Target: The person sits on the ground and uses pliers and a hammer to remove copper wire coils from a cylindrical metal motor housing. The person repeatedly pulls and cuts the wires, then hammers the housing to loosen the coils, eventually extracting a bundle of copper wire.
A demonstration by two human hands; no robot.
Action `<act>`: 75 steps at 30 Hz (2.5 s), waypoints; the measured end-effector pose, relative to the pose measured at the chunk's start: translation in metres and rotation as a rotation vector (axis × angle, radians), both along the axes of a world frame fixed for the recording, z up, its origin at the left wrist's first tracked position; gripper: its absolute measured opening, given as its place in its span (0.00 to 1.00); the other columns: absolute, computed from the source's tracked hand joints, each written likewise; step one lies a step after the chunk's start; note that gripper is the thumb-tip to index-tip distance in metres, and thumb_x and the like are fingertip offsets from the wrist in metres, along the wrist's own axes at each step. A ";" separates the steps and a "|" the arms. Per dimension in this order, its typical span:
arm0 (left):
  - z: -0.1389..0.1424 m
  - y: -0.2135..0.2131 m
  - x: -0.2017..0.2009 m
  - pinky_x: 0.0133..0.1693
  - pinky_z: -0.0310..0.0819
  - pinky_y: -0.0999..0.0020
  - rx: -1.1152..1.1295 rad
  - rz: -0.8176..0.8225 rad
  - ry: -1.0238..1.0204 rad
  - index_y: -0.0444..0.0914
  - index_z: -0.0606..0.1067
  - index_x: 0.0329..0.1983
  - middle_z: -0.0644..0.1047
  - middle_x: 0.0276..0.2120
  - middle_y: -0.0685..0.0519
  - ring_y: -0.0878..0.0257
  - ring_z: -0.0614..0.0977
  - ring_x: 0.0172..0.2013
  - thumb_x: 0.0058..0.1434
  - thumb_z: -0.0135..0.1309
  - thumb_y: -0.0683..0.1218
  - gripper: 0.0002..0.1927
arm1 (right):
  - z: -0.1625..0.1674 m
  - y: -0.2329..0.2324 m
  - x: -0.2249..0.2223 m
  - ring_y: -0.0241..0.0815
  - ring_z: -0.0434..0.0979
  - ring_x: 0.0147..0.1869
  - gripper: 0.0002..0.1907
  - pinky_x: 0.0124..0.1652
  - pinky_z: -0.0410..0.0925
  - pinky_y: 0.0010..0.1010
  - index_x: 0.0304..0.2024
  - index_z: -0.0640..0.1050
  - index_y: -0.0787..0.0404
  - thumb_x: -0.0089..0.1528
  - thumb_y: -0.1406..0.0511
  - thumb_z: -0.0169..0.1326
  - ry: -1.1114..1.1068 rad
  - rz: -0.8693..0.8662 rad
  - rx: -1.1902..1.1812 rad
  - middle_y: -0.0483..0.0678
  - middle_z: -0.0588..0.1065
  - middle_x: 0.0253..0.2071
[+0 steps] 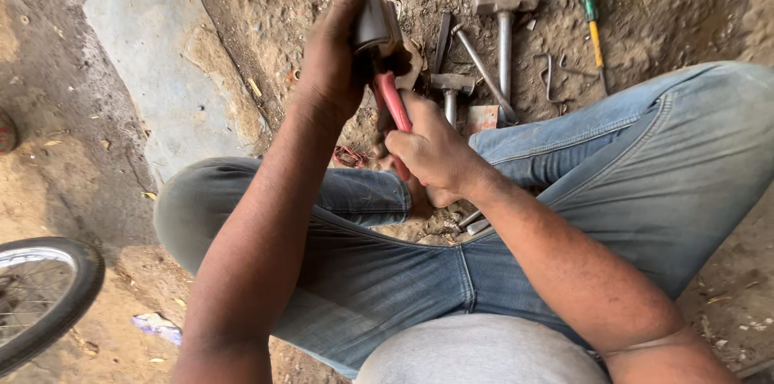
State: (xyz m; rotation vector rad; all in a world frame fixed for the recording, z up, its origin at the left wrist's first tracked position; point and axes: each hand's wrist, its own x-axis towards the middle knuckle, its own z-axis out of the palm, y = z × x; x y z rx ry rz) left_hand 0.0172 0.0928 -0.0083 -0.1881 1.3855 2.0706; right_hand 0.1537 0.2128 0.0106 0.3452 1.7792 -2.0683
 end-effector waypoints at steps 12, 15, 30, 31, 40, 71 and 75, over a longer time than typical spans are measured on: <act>-0.009 -0.028 -0.022 0.31 0.88 0.57 -0.005 0.040 0.065 0.32 0.70 0.58 0.79 0.38 0.39 0.50 0.88 0.33 0.61 0.54 0.67 0.38 | -0.014 0.046 -0.017 0.47 0.78 0.37 0.16 0.38 0.71 0.42 0.48 0.79 0.63 0.65 0.58 0.55 -0.274 0.590 1.003 0.57 0.79 0.38; -0.003 -0.020 -0.014 0.27 0.85 0.60 -0.039 -0.112 0.123 0.34 0.70 0.58 0.79 0.37 0.41 0.52 0.87 0.31 0.57 0.58 0.69 0.40 | -0.024 0.065 -0.024 0.50 0.83 0.36 0.20 0.42 0.73 0.39 0.49 0.80 0.64 0.69 0.53 0.53 -0.326 0.374 1.046 0.62 0.82 0.36; 0.004 0.025 0.048 0.55 0.80 0.53 -0.514 -0.581 1.136 0.39 0.49 0.77 0.78 0.56 0.42 0.43 0.83 0.53 0.47 0.78 0.47 0.62 | -0.047 0.076 -0.024 0.35 0.78 0.51 0.11 0.55 0.72 0.27 0.52 0.80 0.63 0.70 0.64 0.60 0.326 -0.518 -0.332 0.45 0.80 0.46; 0.006 0.026 0.046 0.56 0.79 0.53 -0.518 -0.575 1.140 0.40 0.48 0.78 0.78 0.58 0.43 0.43 0.82 0.54 0.46 0.77 0.45 0.62 | -0.042 0.079 -0.026 0.36 0.79 0.49 0.10 0.52 0.73 0.28 0.50 0.80 0.64 0.70 0.65 0.59 0.303 -0.612 -0.343 0.46 0.80 0.44; 0.025 0.028 0.034 0.65 0.78 0.52 -0.499 -0.515 1.059 0.49 0.51 0.79 0.74 0.64 0.49 0.52 0.78 0.65 0.44 0.81 0.52 0.65 | 0.020 0.148 -0.014 0.39 0.75 0.31 0.11 0.32 0.70 0.35 0.49 0.82 0.63 0.73 0.66 0.50 0.472 -0.957 -0.413 0.48 0.78 0.32; -0.019 -0.006 -0.037 0.39 0.87 0.65 -0.524 -0.246 0.310 0.43 0.74 0.45 0.83 0.39 0.45 0.60 0.88 0.33 0.65 0.57 0.53 0.12 | 0.012 0.138 -0.021 0.40 0.77 0.32 0.10 0.29 0.69 0.34 0.48 0.81 0.64 0.69 0.71 0.50 0.390 -1.001 -0.294 0.48 0.78 0.36; 0.029 -0.016 -0.044 0.45 0.90 0.58 -0.087 0.081 0.473 0.43 0.66 0.68 0.80 0.55 0.36 0.51 0.89 0.46 0.68 0.57 0.56 0.29 | 0.011 0.121 -0.021 0.38 0.78 0.33 0.06 0.28 0.70 0.33 0.45 0.80 0.62 0.70 0.69 0.51 0.389 -0.888 -0.020 0.48 0.78 0.34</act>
